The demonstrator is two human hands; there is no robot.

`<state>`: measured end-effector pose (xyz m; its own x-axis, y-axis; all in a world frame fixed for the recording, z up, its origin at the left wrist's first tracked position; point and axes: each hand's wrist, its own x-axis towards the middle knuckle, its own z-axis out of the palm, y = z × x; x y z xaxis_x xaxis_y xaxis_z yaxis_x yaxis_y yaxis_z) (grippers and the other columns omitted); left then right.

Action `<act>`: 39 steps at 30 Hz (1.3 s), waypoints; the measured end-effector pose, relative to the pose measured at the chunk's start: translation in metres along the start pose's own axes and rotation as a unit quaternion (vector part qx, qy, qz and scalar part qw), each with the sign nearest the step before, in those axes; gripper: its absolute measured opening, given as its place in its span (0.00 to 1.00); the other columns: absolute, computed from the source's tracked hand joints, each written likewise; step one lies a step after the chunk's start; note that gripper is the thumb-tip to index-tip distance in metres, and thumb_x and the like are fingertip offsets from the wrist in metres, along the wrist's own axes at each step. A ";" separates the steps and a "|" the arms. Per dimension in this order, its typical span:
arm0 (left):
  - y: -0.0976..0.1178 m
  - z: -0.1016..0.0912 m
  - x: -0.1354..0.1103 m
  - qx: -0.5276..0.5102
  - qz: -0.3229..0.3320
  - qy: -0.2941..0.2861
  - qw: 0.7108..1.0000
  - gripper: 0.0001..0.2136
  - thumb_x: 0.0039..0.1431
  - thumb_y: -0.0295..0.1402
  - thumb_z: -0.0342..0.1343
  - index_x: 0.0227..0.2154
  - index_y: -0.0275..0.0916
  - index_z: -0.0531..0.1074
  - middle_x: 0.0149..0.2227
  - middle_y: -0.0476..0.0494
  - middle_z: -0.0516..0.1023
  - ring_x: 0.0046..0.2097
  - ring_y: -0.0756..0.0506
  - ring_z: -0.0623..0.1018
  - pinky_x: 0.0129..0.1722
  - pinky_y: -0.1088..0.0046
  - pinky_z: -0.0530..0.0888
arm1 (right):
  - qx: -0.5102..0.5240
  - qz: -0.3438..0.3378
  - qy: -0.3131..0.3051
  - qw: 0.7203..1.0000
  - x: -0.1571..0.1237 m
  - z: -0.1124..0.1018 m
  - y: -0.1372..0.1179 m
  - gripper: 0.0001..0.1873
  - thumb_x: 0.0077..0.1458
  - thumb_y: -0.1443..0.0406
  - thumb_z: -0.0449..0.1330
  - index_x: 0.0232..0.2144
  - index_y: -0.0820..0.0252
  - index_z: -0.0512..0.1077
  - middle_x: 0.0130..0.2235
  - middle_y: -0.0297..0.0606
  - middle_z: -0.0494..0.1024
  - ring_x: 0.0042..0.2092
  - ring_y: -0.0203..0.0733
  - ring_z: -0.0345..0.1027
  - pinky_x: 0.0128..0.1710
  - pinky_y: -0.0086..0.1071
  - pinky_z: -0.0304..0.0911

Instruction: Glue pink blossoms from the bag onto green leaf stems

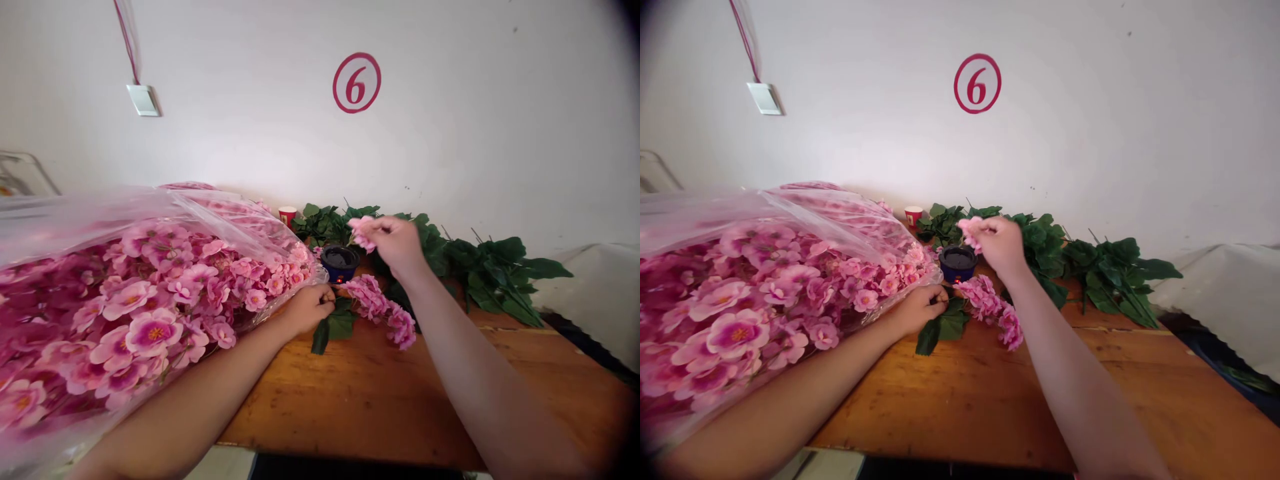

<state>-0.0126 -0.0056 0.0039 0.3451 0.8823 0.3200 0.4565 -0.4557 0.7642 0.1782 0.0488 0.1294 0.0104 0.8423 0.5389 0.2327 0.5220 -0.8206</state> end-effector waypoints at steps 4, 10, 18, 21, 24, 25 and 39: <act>-0.004 0.001 0.003 -0.064 -0.011 -0.012 0.998 0.03 0.49 0.28 0.51 0.25 0.36 0.68 0.25 0.51 0.67 0.29 0.51 0.67 0.28 0.76 0.61 | 0.090 -0.015 0.062 0.994 -0.017 -0.017 -0.015 0.05 0.44 0.63 0.66 0.24 0.59 0.76 0.31 0.38 0.79 0.38 0.45 0.73 0.34 0.37 0.68; -0.003 -0.001 0.008 -0.093 -0.036 0.004 0.995 0.05 0.47 0.28 0.50 0.26 0.35 0.70 0.28 0.50 0.71 0.32 0.50 0.69 0.33 0.75 0.63 | 0.085 0.136 0.011 0.987 -0.074 -0.001 0.033 0.08 0.42 0.60 0.66 0.25 0.59 0.76 0.29 0.37 0.79 0.33 0.44 0.73 0.29 0.35 0.68; 0.000 -0.001 0.010 -0.151 -0.100 -0.002 0.984 0.05 0.44 0.28 0.51 0.25 0.35 0.70 0.26 0.51 0.70 0.29 0.51 0.67 0.30 0.76 0.62 | 0.134 0.219 0.055 0.965 -0.084 0.005 0.061 0.10 0.40 0.60 0.68 0.25 0.60 0.76 0.26 0.37 0.76 0.25 0.37 0.67 0.24 0.31 0.64; 0.001 -0.001 0.010 -0.145 -0.105 -0.005 0.984 0.05 0.45 0.28 0.51 0.26 0.35 0.71 0.27 0.50 0.70 0.30 0.51 0.68 0.31 0.76 0.62 | 0.164 0.233 0.063 0.956 -0.084 0.005 0.061 0.10 0.38 0.61 0.69 0.26 0.60 0.77 0.28 0.38 0.77 0.27 0.37 0.68 0.26 0.31 0.65; 0.002 0.000 0.010 -0.139 -0.110 -0.003 0.984 0.05 0.46 0.28 0.52 0.26 0.35 0.71 0.27 0.50 0.70 0.31 0.51 0.68 0.31 0.76 0.62 | 0.174 0.244 0.048 0.953 -0.085 0.004 0.060 0.12 0.38 0.61 0.70 0.27 0.61 0.77 0.27 0.37 0.77 0.26 0.35 0.67 0.24 0.29 0.63; 0.002 0.000 0.010 -0.141 -0.112 -0.003 0.984 0.04 0.46 0.28 0.52 0.26 0.35 0.70 0.27 0.50 0.70 0.31 0.51 0.68 0.31 0.76 0.62 | 0.173 0.245 0.045 0.953 -0.086 0.004 0.060 0.12 0.39 0.61 0.70 0.27 0.61 0.76 0.26 0.36 0.76 0.25 0.34 0.66 0.23 0.29 0.62; 0.001 0.001 0.011 -0.137 -0.109 0.000 0.985 0.05 0.46 0.27 0.51 0.26 0.35 0.71 0.27 0.50 0.70 0.31 0.51 0.68 0.31 0.76 0.62 | 0.154 0.219 0.037 0.963 -0.085 0.003 0.060 0.08 0.41 0.61 0.69 0.26 0.58 0.77 0.33 0.40 0.80 0.39 0.43 0.74 0.36 0.34 0.70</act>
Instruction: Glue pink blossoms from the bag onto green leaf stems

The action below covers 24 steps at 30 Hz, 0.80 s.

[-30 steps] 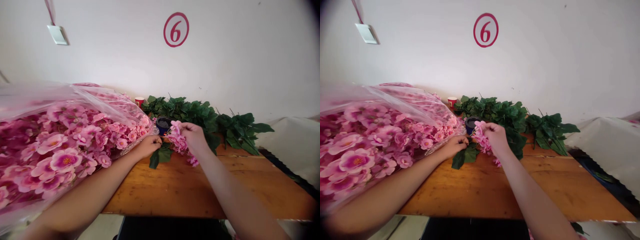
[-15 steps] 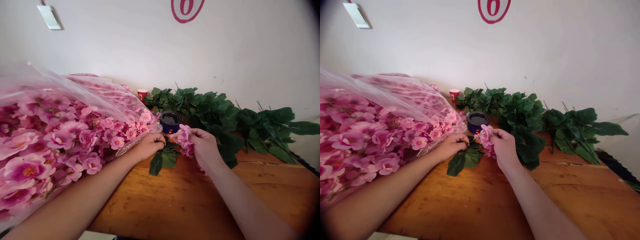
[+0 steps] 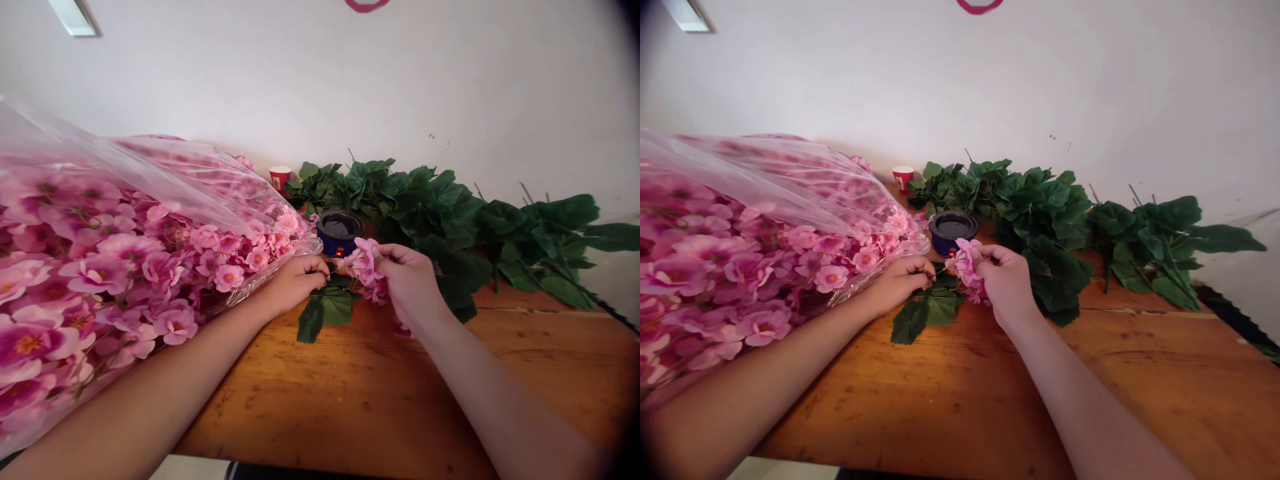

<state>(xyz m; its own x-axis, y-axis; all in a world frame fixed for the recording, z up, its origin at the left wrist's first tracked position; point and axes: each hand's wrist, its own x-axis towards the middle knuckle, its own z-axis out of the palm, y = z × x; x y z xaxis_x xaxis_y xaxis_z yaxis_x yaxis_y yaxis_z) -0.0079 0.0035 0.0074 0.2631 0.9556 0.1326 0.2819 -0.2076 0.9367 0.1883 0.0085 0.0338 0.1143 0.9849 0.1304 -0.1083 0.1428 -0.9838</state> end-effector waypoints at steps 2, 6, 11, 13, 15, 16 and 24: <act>0.000 0.000 0.000 0.001 0.001 0.005 1.000 0.05 0.46 0.27 0.51 0.26 0.35 0.71 0.28 0.50 0.71 0.31 0.51 0.68 0.32 0.75 0.63 | -0.010 -0.011 -0.005 1.000 0.001 -0.001 0.001 0.07 0.42 0.62 0.69 0.26 0.58 0.77 0.34 0.40 0.80 0.43 0.45 0.74 0.39 0.36 0.70; 0.000 -0.001 0.000 -0.001 -0.005 0.002 1.000 0.05 0.46 0.27 0.51 0.27 0.36 0.71 0.28 0.50 0.71 0.31 0.51 0.68 0.32 0.75 0.63 | -0.022 -0.025 -0.002 0.999 0.001 -0.001 0.002 0.06 0.44 0.62 0.67 0.26 0.57 0.77 0.36 0.40 0.81 0.46 0.46 0.74 0.43 0.38 0.70; 0.000 -0.001 0.000 0.007 0.007 -0.002 1.000 0.05 0.47 0.27 0.51 0.27 0.36 0.71 0.28 0.51 0.70 0.31 0.52 0.68 0.31 0.76 0.62 | -0.016 -0.021 -0.004 1.000 0.001 -0.001 0.002 0.06 0.44 0.61 0.68 0.26 0.56 0.77 0.39 0.41 0.81 0.47 0.47 0.73 0.43 0.38 0.70; -0.001 0.000 0.000 0.011 0.010 -0.002 1.000 0.05 0.47 0.27 0.51 0.27 0.36 0.71 0.28 0.51 0.71 0.31 0.52 0.68 0.31 0.76 0.62 | -0.025 -0.023 -0.006 0.999 0.000 0.000 0.004 0.08 0.43 0.60 0.68 0.26 0.57 0.76 0.37 0.41 0.81 0.45 0.47 0.73 0.41 0.39 0.70; -0.001 0.000 0.000 0.011 0.010 0.000 1.000 0.05 0.47 0.27 0.51 0.27 0.36 0.71 0.28 0.51 0.70 0.30 0.52 0.68 0.31 0.76 0.62 | -0.037 -0.022 -0.011 0.999 -0.001 0.000 0.005 0.09 0.43 0.60 0.68 0.26 0.58 0.75 0.34 0.41 0.80 0.41 0.46 0.74 0.37 0.38 0.69; -0.001 0.000 0.000 0.011 0.007 0.000 1.000 0.05 0.47 0.27 0.51 0.27 0.36 0.71 0.28 0.51 0.70 0.30 0.52 0.68 0.31 0.76 0.62 | -0.046 -0.021 -0.014 0.999 -0.001 0.000 0.006 0.09 0.43 0.59 0.68 0.26 0.58 0.75 0.33 0.41 0.79 0.39 0.45 0.74 0.35 0.36 0.69; 0.003 -0.002 0.000 0.005 0.012 -0.013 1.000 0.06 0.48 0.27 0.50 0.27 0.36 0.71 0.27 0.51 0.70 0.31 0.51 0.69 0.32 0.75 0.63 | -0.165 -0.101 -0.078 0.978 -0.003 -0.008 -0.005 0.18 0.55 0.49 0.58 0.38 0.56 0.69 0.34 0.36 0.75 0.33 0.38 0.68 0.33 0.33 0.65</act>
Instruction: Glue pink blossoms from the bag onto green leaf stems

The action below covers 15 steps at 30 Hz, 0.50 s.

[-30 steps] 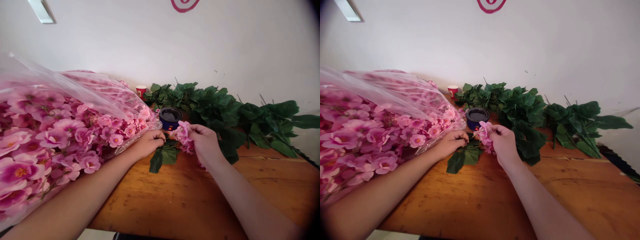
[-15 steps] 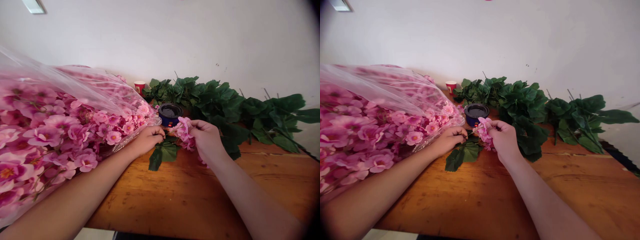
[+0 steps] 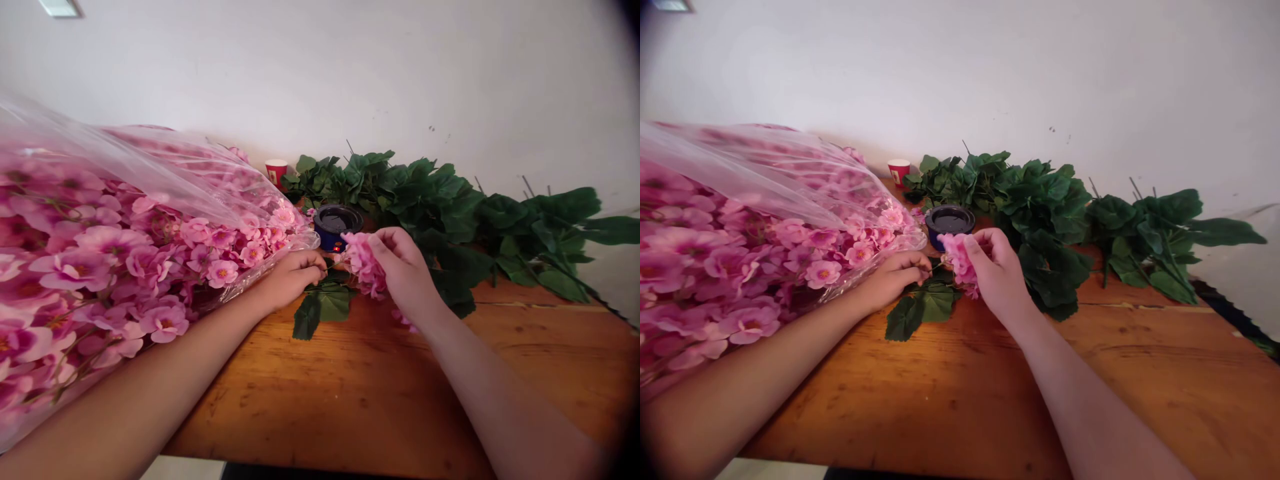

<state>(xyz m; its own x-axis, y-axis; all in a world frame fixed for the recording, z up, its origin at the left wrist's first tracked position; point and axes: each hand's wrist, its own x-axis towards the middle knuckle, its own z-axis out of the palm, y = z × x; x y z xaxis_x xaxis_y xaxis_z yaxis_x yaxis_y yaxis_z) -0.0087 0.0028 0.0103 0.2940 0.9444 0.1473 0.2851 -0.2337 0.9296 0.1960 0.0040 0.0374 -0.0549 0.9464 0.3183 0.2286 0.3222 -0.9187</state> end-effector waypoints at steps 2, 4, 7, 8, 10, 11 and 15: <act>0.000 0.000 0.000 -0.009 0.009 -0.015 1.000 0.06 0.49 0.27 0.50 0.27 0.35 0.71 0.27 0.51 0.70 0.30 0.51 0.68 0.32 0.75 0.63 | -0.050 -0.078 -0.019 0.996 -0.001 -0.005 -0.005 0.21 0.56 0.50 0.57 0.47 0.54 0.65 0.41 0.38 0.74 0.40 0.41 0.69 0.41 0.36 0.66; -0.001 0.000 0.000 -0.018 0.018 -0.030 0.999 0.05 0.51 0.28 0.50 0.27 0.35 0.71 0.27 0.51 0.69 0.30 0.52 0.68 0.31 0.75 0.63 | -0.105 -0.115 -0.062 0.986 -0.002 -0.009 -0.009 0.29 0.52 0.53 0.61 0.54 0.52 0.62 0.48 0.40 0.72 0.46 0.44 0.68 0.47 0.39 0.64; -0.002 -0.001 -0.001 -0.006 0.032 -0.043 0.999 0.05 0.54 0.30 0.52 0.28 0.35 0.71 0.28 0.50 0.70 0.31 0.52 0.68 0.33 0.76 0.63 | -0.164 -0.086 -0.129 0.974 -0.001 -0.013 -0.011 0.28 0.46 0.56 0.66 0.50 0.52 0.68 0.46 0.39 0.75 0.42 0.45 0.71 0.42 0.38 0.66; -0.001 -0.001 -0.001 0.001 0.032 -0.046 0.998 0.06 0.55 0.31 0.52 0.29 0.35 0.71 0.29 0.50 0.70 0.32 0.52 0.68 0.33 0.76 0.64 | -0.167 -0.060 -0.149 0.973 -0.001 -0.014 -0.010 0.24 0.46 0.56 0.66 0.47 0.53 0.72 0.43 0.39 0.77 0.38 0.44 0.71 0.37 0.36 0.67; -0.001 -0.001 -0.001 0.015 0.027 -0.048 0.998 0.06 0.56 0.33 0.53 0.29 0.35 0.71 0.30 0.49 0.71 0.33 0.51 0.69 0.35 0.75 0.65 | -0.139 -0.002 -0.179 0.974 0.001 -0.014 -0.007 0.17 0.48 0.57 0.65 0.41 0.55 0.75 0.36 0.38 0.78 0.29 0.41 0.70 0.27 0.33 0.66; 0.000 -0.001 -0.001 0.020 0.025 -0.049 0.998 0.06 0.56 0.33 0.54 0.30 0.35 0.71 0.30 0.49 0.72 0.33 0.51 0.69 0.35 0.75 0.65 | -0.117 0.018 -0.186 0.975 0.002 -0.013 -0.004 0.15 0.48 0.58 0.64 0.39 0.56 0.76 0.35 0.39 0.79 0.27 0.40 0.69 0.25 0.32 0.65; 0.002 -0.002 -0.002 0.042 0.024 -0.060 0.997 0.06 0.56 0.33 0.54 0.30 0.35 0.71 0.30 0.48 0.72 0.33 0.51 0.70 0.36 0.75 0.66 | -0.076 -0.023 -0.178 0.981 0.007 -0.010 0.003 0.09 0.48 0.61 0.65 0.34 0.56 0.78 0.37 0.40 0.79 0.36 0.44 0.72 0.35 0.35 0.68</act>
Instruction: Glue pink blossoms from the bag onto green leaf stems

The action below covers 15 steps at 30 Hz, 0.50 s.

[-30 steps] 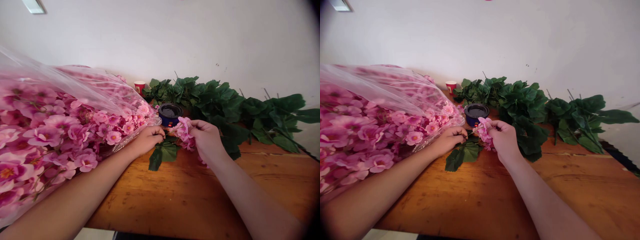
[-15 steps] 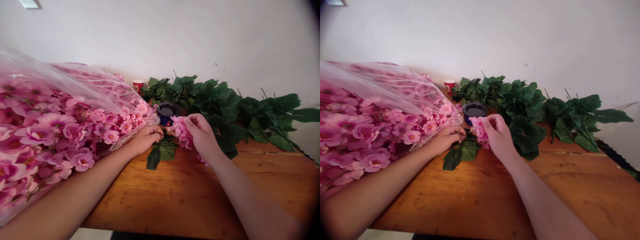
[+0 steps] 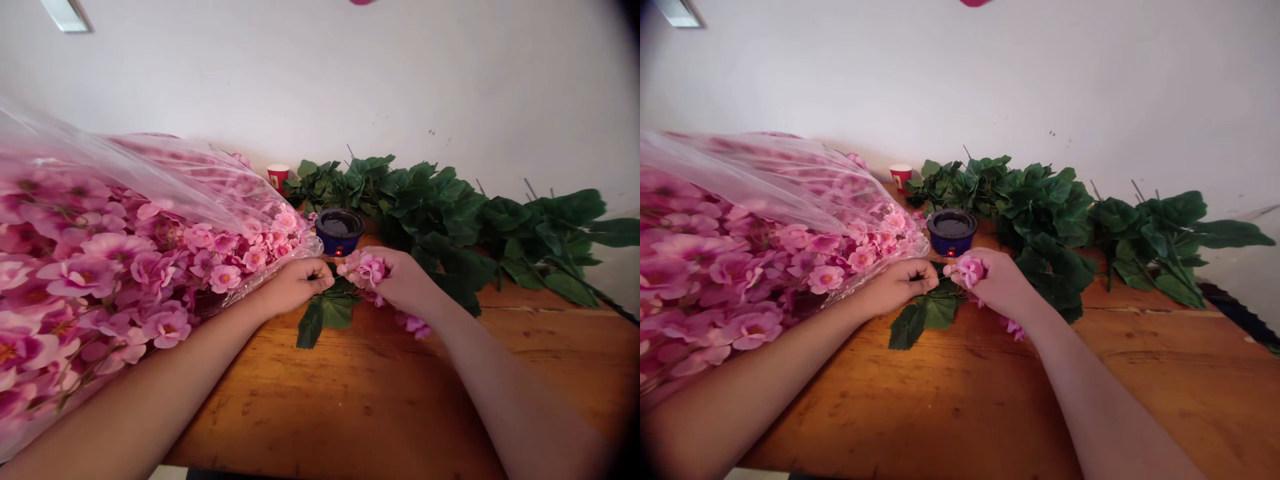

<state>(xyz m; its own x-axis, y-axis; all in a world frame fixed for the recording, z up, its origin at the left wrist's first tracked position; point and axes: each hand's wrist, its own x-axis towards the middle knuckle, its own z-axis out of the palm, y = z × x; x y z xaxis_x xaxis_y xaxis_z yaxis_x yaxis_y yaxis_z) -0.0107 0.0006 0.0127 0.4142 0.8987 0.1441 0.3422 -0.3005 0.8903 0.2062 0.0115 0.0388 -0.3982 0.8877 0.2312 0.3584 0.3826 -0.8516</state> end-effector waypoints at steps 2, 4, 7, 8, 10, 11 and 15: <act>0.000 0.000 0.000 0.013 -0.001 -0.004 1.000 0.06 0.57 0.33 0.53 0.30 0.35 0.71 0.31 0.48 0.72 0.34 0.51 0.70 0.36 0.75 0.66 | -0.015 -0.038 0.008 0.999 0.002 0.002 0.002 0.07 0.48 0.62 0.64 0.32 0.56 0.79 0.38 0.39 0.79 0.39 0.44 0.72 0.41 0.37 0.68; 0.000 0.000 -0.001 0.027 0.003 -0.006 1.000 0.06 0.57 0.32 0.53 0.30 0.35 0.72 0.32 0.48 0.73 0.34 0.51 0.70 0.36 0.75 0.66 | -0.033 -0.063 0.012 0.997 0.003 0.004 0.005 0.06 0.49 0.63 0.63 0.31 0.55 0.79 0.38 0.39 0.78 0.40 0.44 0.72 0.44 0.38 0.67; -0.002 0.001 -0.001 0.044 0.008 -0.010 0.999 0.07 0.58 0.33 0.52 0.31 0.36 0.71 0.31 0.49 0.72 0.34 0.51 0.70 0.36 0.75 0.66 | -0.059 -0.079 0.018 0.995 0.003 0.008 0.007 0.05 0.50 0.64 0.63 0.30 0.56 0.79 0.38 0.39 0.78 0.42 0.44 0.71 0.45 0.38 0.66; -0.002 0.002 -0.001 0.047 0.009 -0.011 0.999 0.07 0.58 0.33 0.51 0.31 0.36 0.71 0.31 0.49 0.72 0.33 0.51 0.70 0.35 0.75 0.66 | -0.068 -0.081 0.020 0.994 0.003 0.009 0.007 0.04 0.49 0.65 0.63 0.29 0.56 0.78 0.37 0.38 0.78 0.42 0.44 0.71 0.45 0.38 0.65; -0.003 0.003 0.000 0.048 0.008 -0.009 0.999 0.06 0.58 0.32 0.51 0.31 0.36 0.71 0.31 0.49 0.71 0.33 0.51 0.69 0.34 0.76 0.65 | -0.086 -0.082 0.030 0.992 0.003 0.012 0.008 0.04 0.49 0.66 0.62 0.28 0.56 0.78 0.36 0.38 0.78 0.41 0.45 0.70 0.45 0.39 0.64; -0.004 0.003 0.000 0.048 0.008 -0.008 0.999 0.06 0.58 0.32 0.50 0.32 0.36 0.71 0.31 0.49 0.71 0.33 0.51 0.69 0.34 0.76 0.65 | -0.093 -0.081 0.035 0.992 0.003 0.013 0.008 0.04 0.49 0.66 0.61 0.27 0.56 0.77 0.36 0.38 0.78 0.41 0.45 0.70 0.45 0.39 0.64; -0.003 0.003 0.001 0.049 0.007 -0.010 0.999 0.06 0.58 0.31 0.50 0.31 0.37 0.70 0.30 0.49 0.70 0.33 0.51 0.68 0.33 0.76 0.65 | -0.103 -0.059 0.057 0.991 0.003 0.017 0.011 0.05 0.50 0.65 0.60 0.28 0.57 0.77 0.34 0.38 0.77 0.39 0.45 0.69 0.44 0.40 0.64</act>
<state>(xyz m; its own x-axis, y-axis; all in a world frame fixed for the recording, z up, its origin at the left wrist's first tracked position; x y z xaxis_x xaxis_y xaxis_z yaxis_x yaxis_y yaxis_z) -0.0087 0.0010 0.0091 0.4367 0.8876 0.1465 0.4162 -0.3437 0.8418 0.1941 0.0143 0.0221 -0.3535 0.8524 0.3854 0.4840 0.5192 -0.7043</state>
